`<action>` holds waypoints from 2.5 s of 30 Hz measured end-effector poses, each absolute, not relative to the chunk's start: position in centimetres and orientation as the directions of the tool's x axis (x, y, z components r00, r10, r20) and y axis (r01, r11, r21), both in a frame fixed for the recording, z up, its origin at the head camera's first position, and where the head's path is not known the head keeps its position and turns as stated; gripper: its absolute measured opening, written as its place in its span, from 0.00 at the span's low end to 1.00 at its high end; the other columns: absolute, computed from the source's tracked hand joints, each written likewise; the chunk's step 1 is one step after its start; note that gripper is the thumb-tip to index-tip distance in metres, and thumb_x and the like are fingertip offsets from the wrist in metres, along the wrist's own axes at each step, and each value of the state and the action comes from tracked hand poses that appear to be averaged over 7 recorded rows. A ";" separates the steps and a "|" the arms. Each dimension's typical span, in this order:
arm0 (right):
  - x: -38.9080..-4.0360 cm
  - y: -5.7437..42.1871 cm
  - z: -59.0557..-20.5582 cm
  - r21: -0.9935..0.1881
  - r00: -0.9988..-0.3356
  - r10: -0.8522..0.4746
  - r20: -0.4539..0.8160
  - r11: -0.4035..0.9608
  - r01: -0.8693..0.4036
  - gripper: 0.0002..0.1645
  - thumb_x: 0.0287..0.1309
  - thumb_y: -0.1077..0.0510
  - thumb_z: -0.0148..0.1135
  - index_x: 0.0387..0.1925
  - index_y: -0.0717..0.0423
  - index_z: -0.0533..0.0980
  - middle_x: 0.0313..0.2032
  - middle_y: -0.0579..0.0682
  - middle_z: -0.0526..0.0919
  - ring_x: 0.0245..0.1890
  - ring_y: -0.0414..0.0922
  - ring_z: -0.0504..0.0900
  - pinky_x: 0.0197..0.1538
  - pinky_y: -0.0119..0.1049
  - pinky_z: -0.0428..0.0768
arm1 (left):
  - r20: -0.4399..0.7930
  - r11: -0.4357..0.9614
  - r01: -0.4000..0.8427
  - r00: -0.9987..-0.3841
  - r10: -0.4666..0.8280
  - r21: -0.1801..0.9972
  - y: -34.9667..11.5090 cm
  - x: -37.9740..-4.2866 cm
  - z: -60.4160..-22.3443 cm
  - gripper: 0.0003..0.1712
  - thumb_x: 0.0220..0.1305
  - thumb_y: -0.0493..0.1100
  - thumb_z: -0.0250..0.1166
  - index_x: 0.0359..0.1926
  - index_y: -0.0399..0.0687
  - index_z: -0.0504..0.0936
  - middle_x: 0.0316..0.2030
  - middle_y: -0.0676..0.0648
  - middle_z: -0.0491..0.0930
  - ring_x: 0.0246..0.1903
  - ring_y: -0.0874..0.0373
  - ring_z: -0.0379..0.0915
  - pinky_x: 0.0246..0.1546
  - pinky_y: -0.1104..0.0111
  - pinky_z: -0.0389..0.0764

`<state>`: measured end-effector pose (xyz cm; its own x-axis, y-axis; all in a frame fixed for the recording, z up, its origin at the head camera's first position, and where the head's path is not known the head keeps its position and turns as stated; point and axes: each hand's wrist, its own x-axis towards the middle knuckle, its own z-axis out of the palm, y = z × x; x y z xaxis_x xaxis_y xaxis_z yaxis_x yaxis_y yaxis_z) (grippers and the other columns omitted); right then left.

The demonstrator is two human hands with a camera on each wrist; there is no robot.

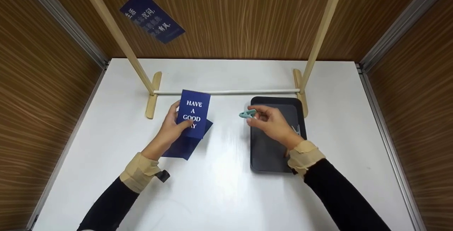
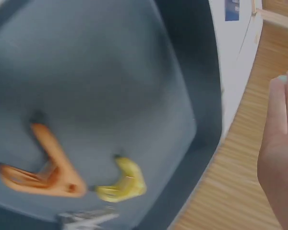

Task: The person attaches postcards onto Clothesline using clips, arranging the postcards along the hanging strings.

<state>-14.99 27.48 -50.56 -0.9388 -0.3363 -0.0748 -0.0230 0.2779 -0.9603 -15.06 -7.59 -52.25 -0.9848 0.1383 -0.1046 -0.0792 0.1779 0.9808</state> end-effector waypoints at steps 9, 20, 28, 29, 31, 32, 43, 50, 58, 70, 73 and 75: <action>-20.1 23.8 -43.0 -0.981 -0.962 -0.267 -0.048 0.194 -0.005 0.29 0.63 0.58 0.67 0.63 0.62 0.71 0.53 0.57 0.83 0.48 0.47 0.85 0.51 0.33 0.83 | -0.002 -0.072 -0.009 -0.995 0.096 0.997 -6.5 -17.9 -47.3 0.39 0.67 0.31 0.57 0.75 0.54 0.54 0.49 0.40 0.78 0.40 0.52 0.81 0.38 0.61 0.85; -25.8 18.1 -31.3 -0.954 -0.945 -0.132 0.301 -0.037 -0.298 0.28 0.57 0.64 0.71 0.59 0.63 0.75 0.44 0.56 0.86 0.43 0.47 0.84 0.47 0.31 0.82 | 0.108 -0.244 0.107 -0.994 -0.011 0.964 -4.1 -22.3 -40.2 0.19 0.73 0.34 0.54 0.61 0.46 0.64 0.51 0.42 0.80 0.48 0.51 0.80 0.48 0.60 0.82; -28.4 14.7 -25.8 -0.929 -0.925 -0.116 0.363 0.027 -0.368 0.16 0.62 0.64 0.66 0.51 0.59 0.77 0.47 0.54 0.83 0.50 0.47 0.80 0.59 0.35 0.76 | 0.113 -0.319 0.138 -0.989 -0.094 0.938 -3.2 -25.6 -38.4 0.16 0.73 0.36 0.57 0.59 0.44 0.69 0.55 0.43 0.80 0.55 0.54 0.78 0.55 0.67 0.79; -28.7 14.5 -25.5 -0.928 -0.928 -0.121 0.352 0.083 -0.363 0.15 0.63 0.61 0.65 0.51 0.57 0.78 0.47 0.52 0.83 0.49 0.46 0.79 0.59 0.35 0.76 | 0.103 -0.333 0.129 -0.990 -0.095 0.934 -3.1 -25.9 -38.4 0.16 0.73 0.36 0.57 0.59 0.44 0.69 0.55 0.42 0.80 0.55 0.54 0.78 0.55 0.67 0.79; -29.4 14.1 -25.0 -0.913 -0.937 -0.127 0.325 0.214 -0.346 0.15 0.66 0.56 0.63 0.53 0.51 0.78 0.47 0.46 0.82 0.49 0.41 0.77 0.59 0.32 0.74 | 0.080 -0.363 0.109 -0.992 -0.093 0.925 -3.0 -26.4 -38.5 0.16 0.73 0.36 0.57 0.58 0.44 0.68 0.54 0.42 0.80 0.55 0.53 0.79 0.54 0.67 0.79; -29.8 14.0 -24.9 -0.894 -0.938 -0.131 0.322 0.285 -0.347 0.15 0.67 0.53 0.62 0.53 0.49 0.79 0.47 0.44 0.81 0.49 0.39 0.76 0.59 0.30 0.74 | 0.072 -0.374 0.101 -0.993 -0.091 0.922 -3.0 -26.6 -38.5 0.16 0.73 0.36 0.56 0.59 0.43 0.68 0.54 0.41 0.80 0.55 0.53 0.79 0.54 0.67 0.80; -32.6 12.7 -23.9 -0.708 -0.945 -0.041 0.325 0.652 -0.272 0.14 0.74 0.48 0.53 0.52 0.46 0.79 0.43 0.36 0.75 0.42 0.31 0.68 0.56 0.25 0.66 | 0.019 -0.414 0.051 -0.997 -0.080 0.909 -2.6 -27.0 -38.2 0.17 0.73 0.35 0.57 0.59 0.43 0.68 0.55 0.42 0.80 0.55 0.52 0.78 0.52 0.68 0.81; -32.5 12.7 -24.4 -0.680 -0.897 -0.008 0.443 0.649 -0.341 0.17 0.74 0.50 0.53 0.55 0.51 0.79 0.39 0.35 0.73 0.38 0.29 0.67 0.56 0.25 0.67 | 0.026 -0.399 0.055 -0.997 -0.078 0.915 -2.4 -27.0 -38.3 0.16 0.73 0.34 0.56 0.58 0.43 0.68 0.54 0.41 0.80 0.55 0.53 0.78 0.51 0.68 0.81; -32.3 12.5 -24.9 -0.791 -0.906 0.017 0.423 0.495 -0.360 0.06 0.70 0.53 0.59 0.40 0.45 0.82 0.35 0.36 0.80 0.39 0.33 0.78 0.52 0.25 0.75 | 0.058 -0.384 0.073 -0.997 -0.050 0.920 -2.5 -26.7 -38.8 0.15 0.74 0.35 0.55 0.58 0.44 0.68 0.55 0.42 0.80 0.55 0.54 0.79 0.54 0.68 0.80; -31.3 12.3 -25.5 -0.691 -0.898 -0.161 0.410 0.588 -0.421 0.17 0.72 0.47 0.54 0.57 0.44 0.78 0.52 0.46 0.82 0.49 0.36 0.79 0.56 0.28 0.76 | 0.085 -0.316 0.090 -0.996 -0.029 0.944 -2.5 -26.3 -39.0 0.17 0.75 0.36 0.55 0.62 0.46 0.67 0.56 0.43 0.80 0.56 0.56 0.79 0.55 0.68 0.79; -31.2 12.3 -25.5 -0.684 -0.899 -0.168 0.404 0.597 -0.419 0.17 0.72 0.47 0.53 0.57 0.44 0.78 0.52 0.46 0.82 0.50 0.36 0.78 0.56 0.28 0.76 | 0.095 -0.317 0.100 -0.995 -0.034 0.943 -2.4 -26.3 -39.0 0.18 0.74 0.36 0.55 0.61 0.45 0.67 0.56 0.42 0.80 0.55 0.55 0.79 0.55 0.67 0.79; -31.2 12.4 -25.4 -0.685 -0.902 -0.157 0.402 0.602 -0.410 0.18 0.72 0.47 0.53 0.58 0.43 0.77 0.52 0.45 0.82 0.50 0.35 0.77 0.58 0.27 0.75 | 0.104 -0.314 0.109 -0.994 -0.035 0.943 -2.3 -26.4 -39.0 0.18 0.74 0.36 0.55 0.62 0.45 0.67 0.56 0.42 0.80 0.55 0.55 0.79 0.55 0.67 0.79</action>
